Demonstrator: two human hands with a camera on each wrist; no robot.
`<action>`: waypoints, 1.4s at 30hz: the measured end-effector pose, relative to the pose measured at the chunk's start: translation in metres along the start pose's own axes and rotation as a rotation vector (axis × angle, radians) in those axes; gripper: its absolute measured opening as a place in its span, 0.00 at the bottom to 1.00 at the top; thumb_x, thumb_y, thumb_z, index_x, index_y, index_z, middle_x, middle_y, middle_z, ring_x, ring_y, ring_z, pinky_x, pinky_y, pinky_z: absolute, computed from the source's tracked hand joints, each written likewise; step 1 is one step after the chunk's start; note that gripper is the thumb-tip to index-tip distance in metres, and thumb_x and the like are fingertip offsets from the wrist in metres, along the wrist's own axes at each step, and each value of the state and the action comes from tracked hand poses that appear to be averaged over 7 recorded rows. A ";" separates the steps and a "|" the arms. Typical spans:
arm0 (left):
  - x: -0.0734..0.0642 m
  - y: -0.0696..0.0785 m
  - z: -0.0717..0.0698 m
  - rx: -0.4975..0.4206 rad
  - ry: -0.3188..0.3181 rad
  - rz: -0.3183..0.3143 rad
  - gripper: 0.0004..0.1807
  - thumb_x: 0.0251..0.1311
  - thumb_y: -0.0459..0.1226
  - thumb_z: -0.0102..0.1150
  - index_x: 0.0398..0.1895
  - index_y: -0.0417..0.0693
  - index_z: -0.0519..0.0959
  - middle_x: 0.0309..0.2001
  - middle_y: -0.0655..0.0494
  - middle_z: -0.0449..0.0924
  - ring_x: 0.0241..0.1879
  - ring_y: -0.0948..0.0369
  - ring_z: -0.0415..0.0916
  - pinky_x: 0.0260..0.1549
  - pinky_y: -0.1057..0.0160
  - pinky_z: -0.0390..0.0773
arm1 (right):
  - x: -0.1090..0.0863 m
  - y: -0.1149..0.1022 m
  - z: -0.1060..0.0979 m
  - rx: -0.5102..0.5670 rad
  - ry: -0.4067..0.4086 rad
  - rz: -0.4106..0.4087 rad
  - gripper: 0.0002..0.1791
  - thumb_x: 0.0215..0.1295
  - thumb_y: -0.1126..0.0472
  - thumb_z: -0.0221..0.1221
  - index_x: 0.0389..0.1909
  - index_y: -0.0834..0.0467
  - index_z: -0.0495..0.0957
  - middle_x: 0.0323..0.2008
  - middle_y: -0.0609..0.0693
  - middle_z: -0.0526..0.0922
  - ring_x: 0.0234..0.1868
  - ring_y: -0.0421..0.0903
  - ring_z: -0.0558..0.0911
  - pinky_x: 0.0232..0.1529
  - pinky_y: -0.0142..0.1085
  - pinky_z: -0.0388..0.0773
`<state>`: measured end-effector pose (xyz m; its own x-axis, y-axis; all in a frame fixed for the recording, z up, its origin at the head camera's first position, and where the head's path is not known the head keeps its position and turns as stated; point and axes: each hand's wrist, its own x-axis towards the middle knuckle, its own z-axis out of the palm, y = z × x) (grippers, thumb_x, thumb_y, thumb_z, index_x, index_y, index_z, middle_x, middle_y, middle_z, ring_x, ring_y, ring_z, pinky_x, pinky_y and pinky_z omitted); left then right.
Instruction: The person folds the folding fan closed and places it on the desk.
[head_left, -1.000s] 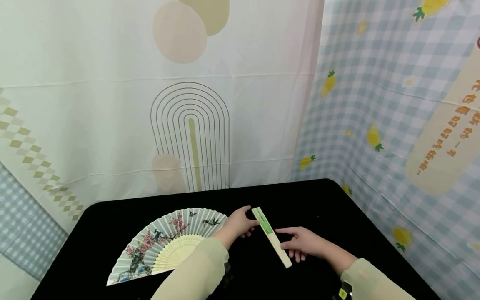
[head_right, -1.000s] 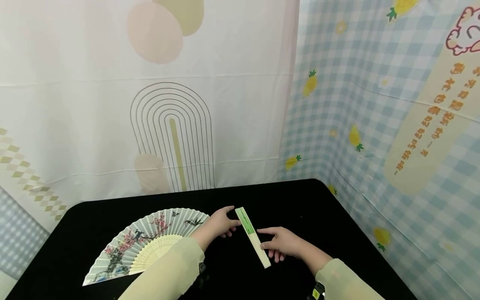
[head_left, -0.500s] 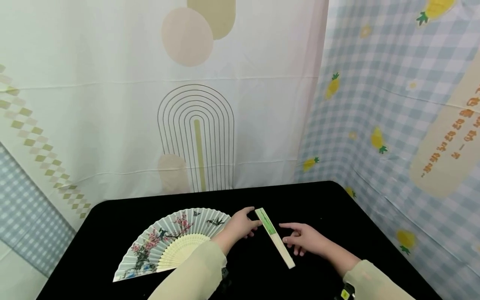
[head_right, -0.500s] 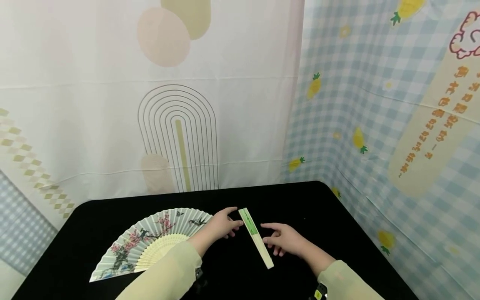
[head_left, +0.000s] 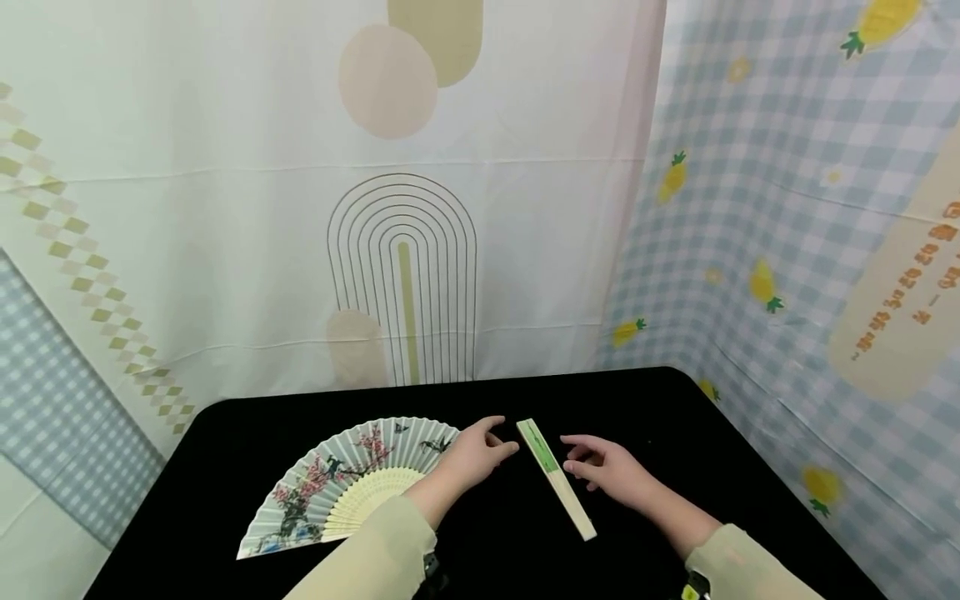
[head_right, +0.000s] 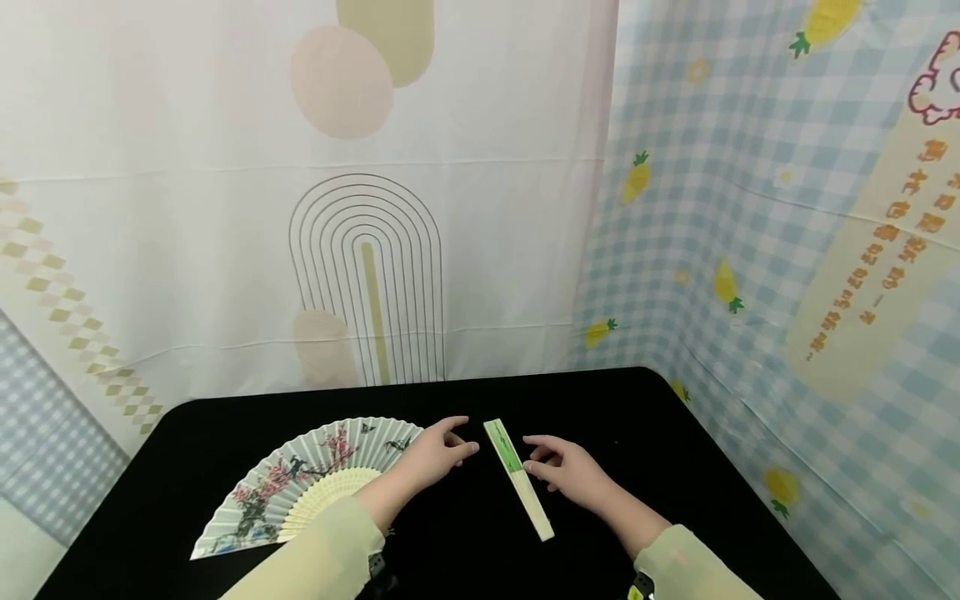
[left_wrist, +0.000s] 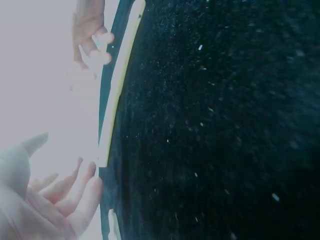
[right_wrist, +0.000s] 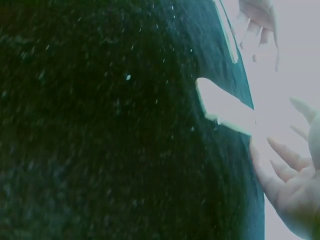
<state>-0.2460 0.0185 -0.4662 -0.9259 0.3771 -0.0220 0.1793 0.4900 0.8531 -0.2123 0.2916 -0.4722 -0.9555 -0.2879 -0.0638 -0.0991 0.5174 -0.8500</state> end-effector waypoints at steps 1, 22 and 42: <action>-0.002 0.000 -0.002 0.008 0.003 0.002 0.34 0.67 0.52 0.60 0.72 0.51 0.67 0.42 0.59 0.82 0.40 0.57 0.81 0.38 0.52 0.80 | 0.001 -0.001 0.001 -0.011 0.013 0.000 0.31 0.71 0.50 0.60 0.69 0.61 0.69 0.50 0.56 0.80 0.42 0.51 0.82 0.35 0.41 0.83; -0.043 -0.012 -0.046 0.110 0.053 0.071 0.35 0.69 0.56 0.55 0.75 0.56 0.63 0.62 0.49 0.74 0.59 0.49 0.74 0.49 0.46 0.78 | 0.013 -0.025 0.025 -0.143 0.015 -0.153 0.29 0.74 0.46 0.55 0.70 0.55 0.69 0.63 0.56 0.75 0.60 0.55 0.77 0.55 0.51 0.77; -0.089 -0.045 -0.088 0.576 0.232 0.170 0.39 0.66 0.61 0.53 0.75 0.54 0.63 0.73 0.46 0.61 0.73 0.41 0.54 0.70 0.37 0.51 | 0.028 -0.043 0.054 -0.499 0.023 -0.271 0.38 0.69 0.31 0.50 0.75 0.43 0.62 0.74 0.49 0.61 0.73 0.56 0.62 0.66 0.62 0.62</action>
<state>-0.2005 -0.1063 -0.4571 -0.9053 0.3383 0.2570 0.4196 0.8066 0.4164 -0.2197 0.2182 -0.4659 -0.8831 -0.4483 0.1385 -0.4552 0.7471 -0.4843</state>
